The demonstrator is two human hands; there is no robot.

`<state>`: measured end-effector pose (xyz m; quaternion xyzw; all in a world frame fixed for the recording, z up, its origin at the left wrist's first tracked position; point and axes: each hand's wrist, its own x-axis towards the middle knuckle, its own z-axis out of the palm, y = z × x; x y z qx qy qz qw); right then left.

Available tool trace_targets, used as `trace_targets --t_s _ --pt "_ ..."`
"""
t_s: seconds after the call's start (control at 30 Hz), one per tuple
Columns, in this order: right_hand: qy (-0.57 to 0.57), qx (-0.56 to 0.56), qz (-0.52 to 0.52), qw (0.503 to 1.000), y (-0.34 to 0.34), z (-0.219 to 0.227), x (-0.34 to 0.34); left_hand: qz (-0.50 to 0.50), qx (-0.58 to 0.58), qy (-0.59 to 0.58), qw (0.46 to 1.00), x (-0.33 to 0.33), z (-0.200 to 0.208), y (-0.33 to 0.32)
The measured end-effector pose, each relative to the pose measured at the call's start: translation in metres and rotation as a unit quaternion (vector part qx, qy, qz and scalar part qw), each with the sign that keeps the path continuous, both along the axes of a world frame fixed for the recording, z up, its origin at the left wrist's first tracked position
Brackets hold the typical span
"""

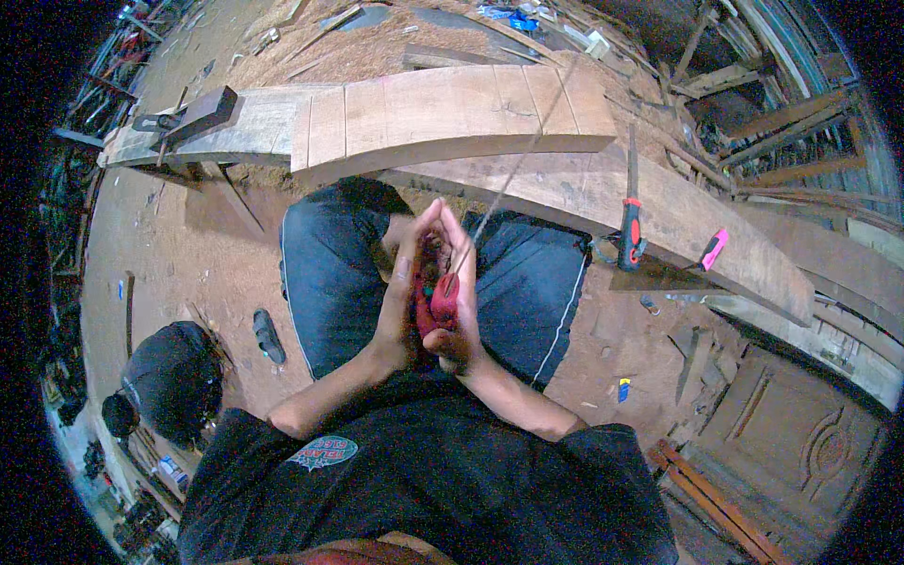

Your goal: The person saws a wooden plank positioned on a low workbench and then uses a hand-held file to smooth the edges of the cut.

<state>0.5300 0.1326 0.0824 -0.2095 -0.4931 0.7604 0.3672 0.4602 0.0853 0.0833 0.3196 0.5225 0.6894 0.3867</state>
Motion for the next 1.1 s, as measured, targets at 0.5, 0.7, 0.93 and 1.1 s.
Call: trace_targets --t_s 0.5,0.7,0.93,1.1 --pt "-0.051 0.203 -0.114 0.971 0.014 -0.019 0.003 0.086 -0.004 -0.079 0.993 0.010 0.001 -0.003" --pt "-0.006 0.225 -0.164 0.960 0.018 -0.030 0.004 0.074 -0.042 -0.072 0.994 0.007 0.017 -0.002" --pt "-0.109 0.151 -0.019 0.982 -0.003 -0.009 0.018 0.110 -0.047 0.094 0.988 -0.011 0.011 0.003" --pt "-0.118 0.063 -0.044 0.990 -0.011 -0.017 0.022 0.111 -0.066 -0.008 0.992 -0.003 -0.003 0.008"
